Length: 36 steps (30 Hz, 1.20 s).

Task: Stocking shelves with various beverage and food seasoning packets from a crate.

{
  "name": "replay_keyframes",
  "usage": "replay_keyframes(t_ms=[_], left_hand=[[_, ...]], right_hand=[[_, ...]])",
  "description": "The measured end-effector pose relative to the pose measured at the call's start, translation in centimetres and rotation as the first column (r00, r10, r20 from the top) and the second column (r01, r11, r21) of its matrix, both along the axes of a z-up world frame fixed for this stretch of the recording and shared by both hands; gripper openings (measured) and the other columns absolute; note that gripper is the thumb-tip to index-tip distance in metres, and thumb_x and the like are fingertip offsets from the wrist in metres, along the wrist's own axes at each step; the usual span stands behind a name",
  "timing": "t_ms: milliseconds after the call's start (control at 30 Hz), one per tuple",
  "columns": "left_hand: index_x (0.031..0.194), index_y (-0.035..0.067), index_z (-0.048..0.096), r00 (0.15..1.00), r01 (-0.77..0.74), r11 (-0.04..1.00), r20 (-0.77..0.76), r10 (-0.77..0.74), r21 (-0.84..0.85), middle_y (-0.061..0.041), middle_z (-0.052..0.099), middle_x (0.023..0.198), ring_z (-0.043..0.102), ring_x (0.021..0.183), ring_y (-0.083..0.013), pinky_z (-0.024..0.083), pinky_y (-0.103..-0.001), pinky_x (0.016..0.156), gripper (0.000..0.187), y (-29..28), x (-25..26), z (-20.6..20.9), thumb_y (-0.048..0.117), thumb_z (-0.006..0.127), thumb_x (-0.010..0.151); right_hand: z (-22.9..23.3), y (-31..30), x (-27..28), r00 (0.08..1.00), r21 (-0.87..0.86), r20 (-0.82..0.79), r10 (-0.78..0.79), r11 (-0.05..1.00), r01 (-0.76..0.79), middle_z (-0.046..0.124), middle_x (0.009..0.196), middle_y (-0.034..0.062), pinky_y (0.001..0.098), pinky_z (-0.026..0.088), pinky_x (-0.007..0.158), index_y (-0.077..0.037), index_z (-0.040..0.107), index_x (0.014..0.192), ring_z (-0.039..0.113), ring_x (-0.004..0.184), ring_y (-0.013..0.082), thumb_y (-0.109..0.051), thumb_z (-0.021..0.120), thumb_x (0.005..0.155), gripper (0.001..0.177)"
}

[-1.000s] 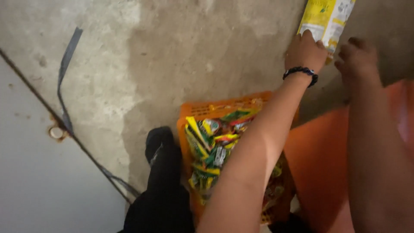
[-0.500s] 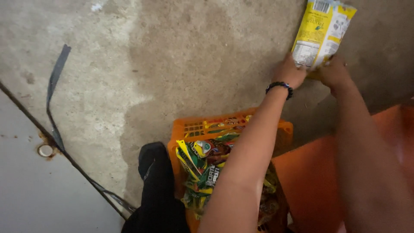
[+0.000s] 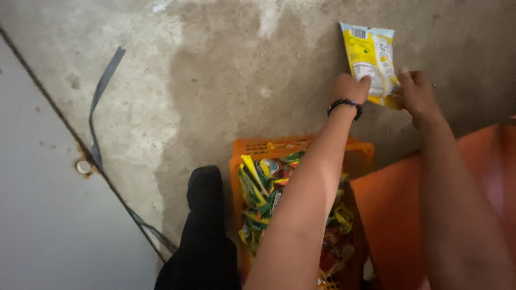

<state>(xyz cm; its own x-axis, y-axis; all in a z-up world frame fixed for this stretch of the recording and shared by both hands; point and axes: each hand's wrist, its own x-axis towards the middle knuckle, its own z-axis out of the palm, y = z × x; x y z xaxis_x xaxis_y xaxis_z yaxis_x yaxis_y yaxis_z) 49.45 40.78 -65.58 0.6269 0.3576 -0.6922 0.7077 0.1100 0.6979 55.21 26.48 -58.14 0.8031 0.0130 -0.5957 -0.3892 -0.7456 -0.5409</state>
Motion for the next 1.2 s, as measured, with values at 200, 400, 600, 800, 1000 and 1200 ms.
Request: replay_keyframes(t_ms=[200,400,600,800,1000,1200], left_hand=[[0.107,0.003,0.073,0.986,-0.072,0.99,0.16,0.052,0.118,-0.025,0.074,0.105,0.07,0.1,-0.0452,0.055,-0.052,0.088,0.047,0.6,-1.4,7.1,0.042,0.068,0.08],[0.107,0.007,0.072,0.902,-0.199,0.974,0.409,0.138,0.109,-0.02,0.077,0.099,0.073,0.096,-0.0408,0.057,-0.05,0.083,0.043,3.7,-9.0,17.9,0.041,0.064,0.083],[0.104,0.006,0.065,0.842,-0.183,0.925,0.539,-0.026,0.331,-0.02,0.073,0.096,0.07,0.093,-0.0426,0.055,-0.054,0.079,0.033,3.0,-18.9,29.3,0.031,0.068,0.082],[0.101,0.004,0.067,0.818,0.078,0.822,0.435,-0.376,0.564,-0.024,0.071,0.091,0.072,0.084,-0.0425,0.057,-0.052,0.074,0.023,1.5,-31.6,38.2,0.018,0.067,0.083],[0.096,0.001,0.07,0.738,0.223,0.702,0.354,-0.575,0.676,-0.025,0.071,0.089,0.072,0.077,-0.0413,0.059,-0.05,0.067,0.015,-4.1,-41.7,40.9,0.014,0.062,0.096],[0.106,-0.002,0.071,0.517,0.326,0.452,0.243,-0.821,0.83,-0.022,0.069,0.099,0.073,0.077,-0.0374,0.06,-0.048,0.066,0.022,-10.4,-51.0,39.7,0.012,0.067,0.09]], right_hand=[[0.8,-1.7,-2.8,0.982,0.094,0.183,-0.053,0.995,0.036,0.065,0.096,0.0084,0.0317,0.054,0.059,0.001,0.062,0.128,0.063,0.073,0.0159,-0.032,0.063,0.107,0.04],[7.5,1.3,-10.6,0.905,0.264,0.411,-0.11,0.964,-0.003,0.064,0.089,0.0048,0.0297,0.051,0.056,0.001,0.066,0.117,0.059,0.069,0.0118,-0.032,0.067,0.108,0.034],[12.9,3.0,-22.6,0.901,0.402,0.31,-0.302,0.901,0.163,0.07,0.107,0.0047,0.0295,0.053,0.075,-0.005,0.065,0.117,0.064,0.092,0.0118,-0.031,0.063,0.102,0.03],[21.5,2.3,-36.2,0.958,0.766,-0.01,-0.288,0.613,0.193,0.066,0.113,0.007,0.0337,0.057,0.08,-0.008,0.056,0.127,0.064,0.099,0.0177,-0.028,0.059,0.103,0.032],[27.8,-1.1,-43.7,0.852,0.54,-0.339,-0.398,0.66,0.523,0.07,0.113,0.0145,0.041,0.058,0.083,-0.009,0.06,0.127,0.068,0.101,0.0254,-0.075,0.036,0.093,0.077],[31.2,-3.9,-51.7,0.796,0.726,-0.442,-0.414,0.356,0.588,0.065,0.126,0.0122,0.046,0.052,0.095,-0.014,0.056,0.146,0.061,0.107,0.0292,-0.09,0.039,0.084,0.1]])
